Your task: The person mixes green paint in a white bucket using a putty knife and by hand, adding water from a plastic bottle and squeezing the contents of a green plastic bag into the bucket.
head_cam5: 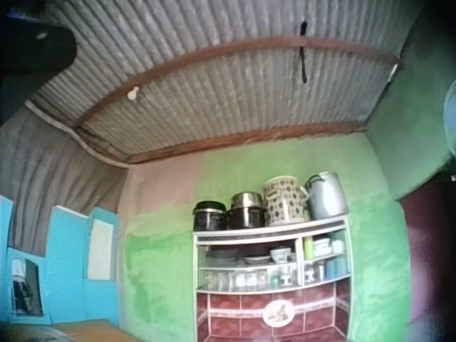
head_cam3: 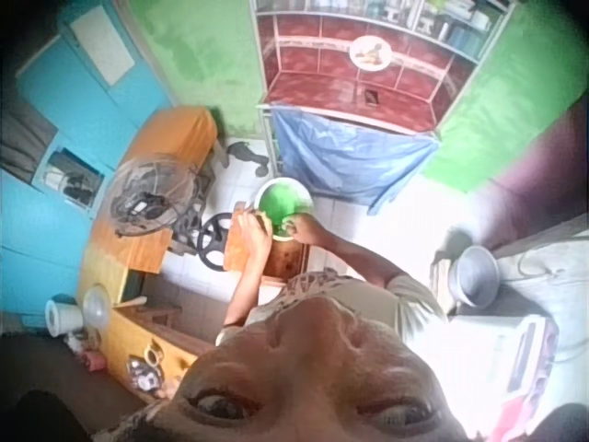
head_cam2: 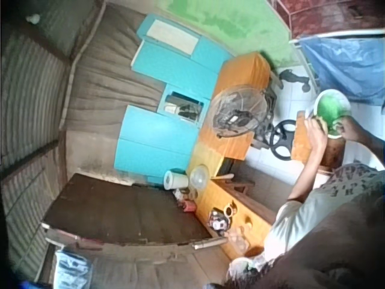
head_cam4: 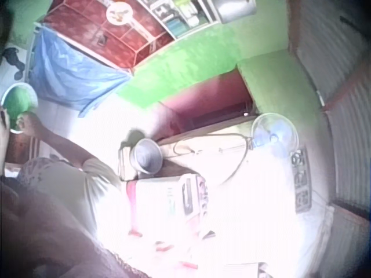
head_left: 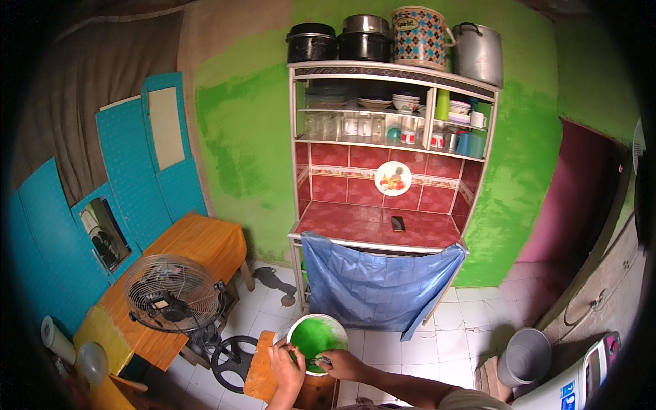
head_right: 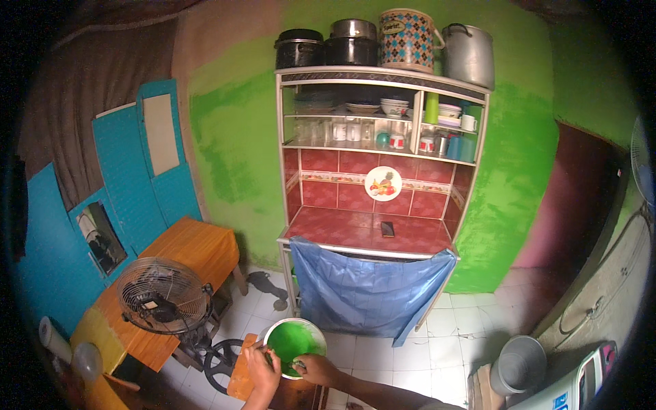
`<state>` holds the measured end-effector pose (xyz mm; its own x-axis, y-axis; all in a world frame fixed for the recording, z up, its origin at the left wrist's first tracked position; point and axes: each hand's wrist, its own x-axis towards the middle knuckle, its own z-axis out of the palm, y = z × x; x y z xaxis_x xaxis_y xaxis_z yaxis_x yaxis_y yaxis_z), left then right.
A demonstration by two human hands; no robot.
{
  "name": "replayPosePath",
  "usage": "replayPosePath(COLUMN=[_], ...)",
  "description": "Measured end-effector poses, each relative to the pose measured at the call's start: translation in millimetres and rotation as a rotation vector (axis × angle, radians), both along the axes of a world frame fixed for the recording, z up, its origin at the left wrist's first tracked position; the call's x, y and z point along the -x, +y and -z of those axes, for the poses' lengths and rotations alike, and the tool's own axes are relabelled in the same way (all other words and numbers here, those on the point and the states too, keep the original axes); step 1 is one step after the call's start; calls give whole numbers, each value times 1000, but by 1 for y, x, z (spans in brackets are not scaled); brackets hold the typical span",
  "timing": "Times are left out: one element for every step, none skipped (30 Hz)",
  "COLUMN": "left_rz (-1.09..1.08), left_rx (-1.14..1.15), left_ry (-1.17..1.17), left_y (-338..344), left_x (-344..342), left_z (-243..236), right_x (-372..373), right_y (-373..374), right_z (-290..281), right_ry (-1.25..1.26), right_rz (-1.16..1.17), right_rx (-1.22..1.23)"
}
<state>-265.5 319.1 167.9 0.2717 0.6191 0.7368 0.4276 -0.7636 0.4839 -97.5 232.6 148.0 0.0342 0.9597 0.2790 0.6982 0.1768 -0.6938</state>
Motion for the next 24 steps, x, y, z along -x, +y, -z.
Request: replayPosePath(left_rz=[6, 12, 14, 21, 29, 32, 24, 29, 37, 45, 52, 57, 61, 65, 66, 68, 73, 77, 81, 83, 80, 76, 70, 71], left_rx=[2, 4, 10, -4, -18, -31, -35, -33, -31, -29, -33, -39, -44, -35, -28, -20, -23, -24, -24, -19, -13, -7, -14, -22], left_ry=[1, 3, 4, -1, -7, -9, -1, 0, 0, 1, 0, 0, 0, 2, 2, 2, 3, 4, 4, 4, 6, 8, 11, 11], left_y=[0, 0, 0, 1, 1, 2, 2, 1, 1, 0, -1, -1, -1, -1, 0, 1, 1, 1, 1, 1, 0, 0, -1, -1], left_x=[-1, -2, -2, -2, -2, 0, 0, 1, 0, -1, -2, -2, -3, -4, -5, -7, -8, -7, -7, -8, -7, -5, -4, -6], left_z=[-1, -1, 0, 0, 0, 0, 0, -1, -3, -4, -4, -5, -4, -2, 0, 1, 2, 2, 1, 0, 0, 0, -1, -4], right_x=[-2, -4, -6, -10, -13, -15, -17, -19, -23, -26, -29, -32, -35, -36, -37, -35, -34, -31, -28, -26, -20, -14, -10, -10], right_y=[0, -1, -1, 0, 1, 2, 2, 3, 5, 7, 8, 9, 9, 9, 8, 8, 7, 6, 4, 3, 1, -1, -1, -1], right_z=[-3, -4, -5, -5, -6, -7, -9, -10, -10, -10, -9, -7, -5, -3, 0, 4, 8, 9, 10, 10, 6, 1, -3, 1], right_ry=[18, 36, 44, 52, 60, -5, -71, -136, -180, -224, -268, -352, -435, -464, -495, -472, -448, -397, -345, -292, -279, -266, -252, -198], right_rz=[4, 8, 17, 28, 39, 75, 113, 150, 177, 203, 230, 202, 175, 165, 154, 162, 169, 168, 167, 166, 154, 143, 130, 119], right_rx=[-9, -18, 2, 21, 41, 2, -37, -74, -114, -153, -190, -181, -170, -142, -115, -73, -32, 20, 72, 123, 138, 153, 168, 140])
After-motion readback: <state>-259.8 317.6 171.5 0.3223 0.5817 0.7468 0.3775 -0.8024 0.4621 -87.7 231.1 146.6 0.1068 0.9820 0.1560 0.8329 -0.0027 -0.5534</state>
